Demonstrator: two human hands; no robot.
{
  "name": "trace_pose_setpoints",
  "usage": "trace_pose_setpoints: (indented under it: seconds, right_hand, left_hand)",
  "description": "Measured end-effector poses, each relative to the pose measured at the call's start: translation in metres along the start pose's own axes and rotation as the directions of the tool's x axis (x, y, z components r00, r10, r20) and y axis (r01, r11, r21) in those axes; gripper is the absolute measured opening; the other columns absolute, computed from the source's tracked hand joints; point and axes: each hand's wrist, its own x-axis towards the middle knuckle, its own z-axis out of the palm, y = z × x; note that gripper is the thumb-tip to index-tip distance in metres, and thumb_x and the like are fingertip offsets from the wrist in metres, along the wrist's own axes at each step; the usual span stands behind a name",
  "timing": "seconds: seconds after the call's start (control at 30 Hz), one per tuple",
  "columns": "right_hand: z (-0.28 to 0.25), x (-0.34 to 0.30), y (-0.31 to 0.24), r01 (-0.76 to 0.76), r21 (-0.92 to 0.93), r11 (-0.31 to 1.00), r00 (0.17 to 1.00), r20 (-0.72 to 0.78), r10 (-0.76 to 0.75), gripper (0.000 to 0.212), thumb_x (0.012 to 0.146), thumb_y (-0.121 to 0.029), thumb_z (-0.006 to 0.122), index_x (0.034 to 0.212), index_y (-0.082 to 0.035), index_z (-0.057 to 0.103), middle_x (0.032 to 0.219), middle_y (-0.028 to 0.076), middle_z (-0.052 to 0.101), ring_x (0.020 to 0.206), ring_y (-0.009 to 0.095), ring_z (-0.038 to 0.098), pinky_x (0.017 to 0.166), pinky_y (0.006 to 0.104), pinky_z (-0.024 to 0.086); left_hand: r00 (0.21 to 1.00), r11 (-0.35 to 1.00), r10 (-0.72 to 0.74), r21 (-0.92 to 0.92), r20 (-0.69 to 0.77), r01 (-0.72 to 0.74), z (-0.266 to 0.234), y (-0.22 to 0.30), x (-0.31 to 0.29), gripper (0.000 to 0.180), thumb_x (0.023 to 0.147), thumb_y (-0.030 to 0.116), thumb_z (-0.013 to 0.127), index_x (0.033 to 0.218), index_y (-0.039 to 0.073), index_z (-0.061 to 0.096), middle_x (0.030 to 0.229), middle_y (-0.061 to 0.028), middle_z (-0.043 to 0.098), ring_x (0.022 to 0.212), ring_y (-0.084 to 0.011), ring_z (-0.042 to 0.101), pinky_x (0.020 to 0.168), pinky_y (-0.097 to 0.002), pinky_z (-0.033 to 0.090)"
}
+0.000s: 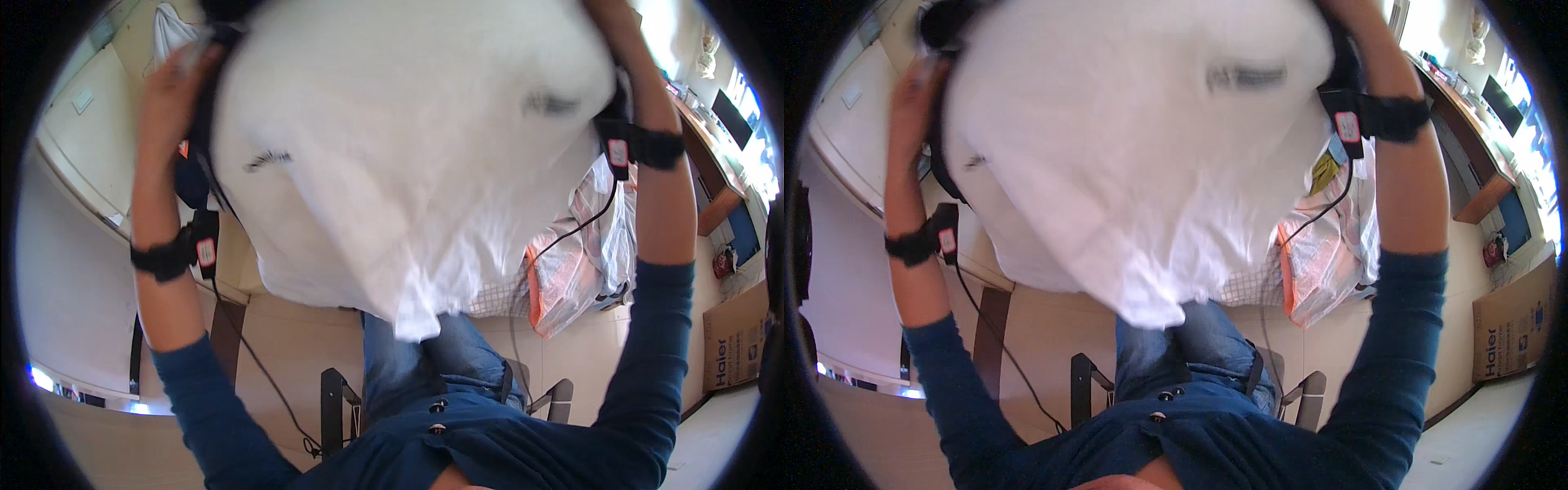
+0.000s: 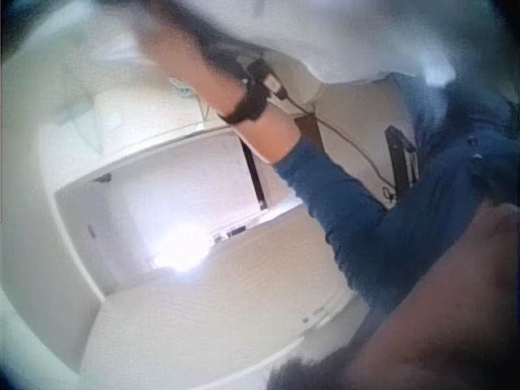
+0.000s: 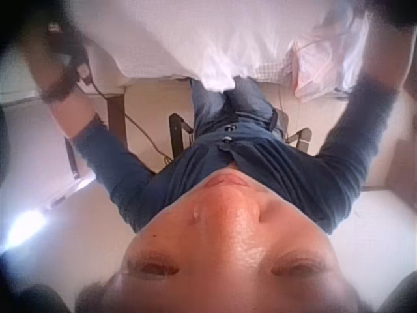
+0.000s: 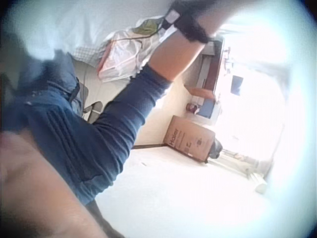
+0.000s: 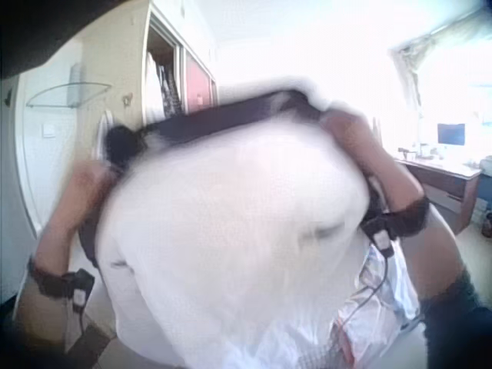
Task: The person folds multiple garments one by one on a bed, including a white cloth, maroon shorts, a white polo shirt, a white and navy raglan shirt, and a white t-shirt with a graphic. Each item is smoothed, folded, and placed on a growing stack.
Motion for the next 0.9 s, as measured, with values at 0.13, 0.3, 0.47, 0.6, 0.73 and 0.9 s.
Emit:
trace_pose_setpoints:
  seconds: [0.13, 0.3, 0.47, 0.6, 0.73, 0.9]
  right_hand:
    - [0.002, -0.011, 0.045, -0.192, -0.052, 0.980, 0.951, 0.235, 0.199, 0.030, 0.089, -0.029, 0.057, 0.093, 0.000, 0.063, 0.085, 0.011, 0.064, 0.082, 0.021, 0.059, 0.076, 0.0296, 0.046]
    - [0.005, -0.004, 0.067, -0.275, -0.026, 0.961, 0.900, 0.343, 0.267, 0.042, 0.093, -0.044, 0.051, 0.108, -0.008, 0.064, 0.086, 0.005, 0.064, 0.080, 0.011, 0.060, 0.075, 0.0234, 0.046]
    - [0.005, -0.001, 0.067, -0.457, 0.148, 0.877, 0.849, 0.365, 0.381, 0.051, 0.092, -0.052, 0.050, 0.110, -0.006, 0.064, 0.087, 0.006, 0.064, 0.079, 0.011, 0.060, 0.074, 0.0206, 0.047]
    - [0.011, -0.006, 0.063, -0.509, 0.412, 0.755, 0.848, 0.392, 0.358, 0.050, 0.092, -0.050, 0.050, 0.115, -0.006, 0.061, 0.093, 0.006, 0.064, 0.084, 0.011, 0.060, 0.077, 0.0201, 0.047]
    - [0.015, -0.006, 0.040, -0.377, 0.346, 0.859, 0.901, 0.352, 0.253, 0.044, 0.094, -0.043, 0.050, 0.118, -0.008, 0.059, 0.099, 0.004, 0.063, 0.089, 0.009, 0.058, 0.080, 0.0193, 0.046]
    - [-0.020, 0.005, 0.017, -0.230, 0.514, 0.826, 0.970, 0.187, 0.153, 0.041, 0.091, -0.040, 0.056, 0.103, -0.002, 0.058, 0.094, 0.002, 0.060, 0.085, 0.010, 0.054, 0.077, 0.0259, 0.045]
  left_hand:
    - [0.992, 0.922, -0.033, -0.380, 0.118, 0.076, 0.012, -0.019, 0.006, 0.034, 0.089, 0.030, 0.063, 0.108, 0.002, 0.064, 0.087, 0.0003, 0.064, 0.082, -0.0074, 0.054, 0.077, -0.0225, 0.043]
    - [0.967, 0.795, -0.067, -0.573, 0.246, 0.201, -0.001, -0.031, 0.008, 0.037, 0.089, 0.031, 0.064, 0.111, 0.002, 0.063, 0.094, 0.0018, 0.064, 0.083, -0.0055, 0.054, 0.078, -0.0206, 0.043]
    - [0.947, 0.701, -0.127, -0.649, 0.296, 0.297, -0.013, -0.036, 0.009, 0.036, 0.090, 0.031, 0.063, 0.111, 0.002, 0.063, 0.097, 0.0014, 0.064, 0.086, -0.0053, 0.056, 0.079, -0.0207, 0.043]
    - [0.949, 0.570, -0.095, -0.765, 0.299, 0.298, -0.006, -0.045, 0.005, 0.038, 0.090, 0.031, 0.062, 0.114, 0.002, 0.062, 0.098, 0.0009, 0.064, 0.088, -0.0061, 0.056, 0.081, -0.0215, 0.043]
    - [0.982, 0.650, -0.114, -0.736, 0.153, 0.190, 0.001, -0.035, 0.001, 0.040, 0.090, 0.032, 0.061, 0.117, 0.002, 0.060, 0.098, 0.0008, 0.064, 0.087, -0.0071, 0.057, 0.080, -0.0211, 0.043]
    - [0.974, 0.953, -0.115, -0.298, -0.195, 0.053, -0.037, -0.020, -0.006, 0.035, 0.089, 0.036, 0.062, 0.108, 0.006, 0.064, 0.090, -0.0002, 0.064, 0.080, -0.0077, 0.055, 0.076, -0.0214, 0.044]
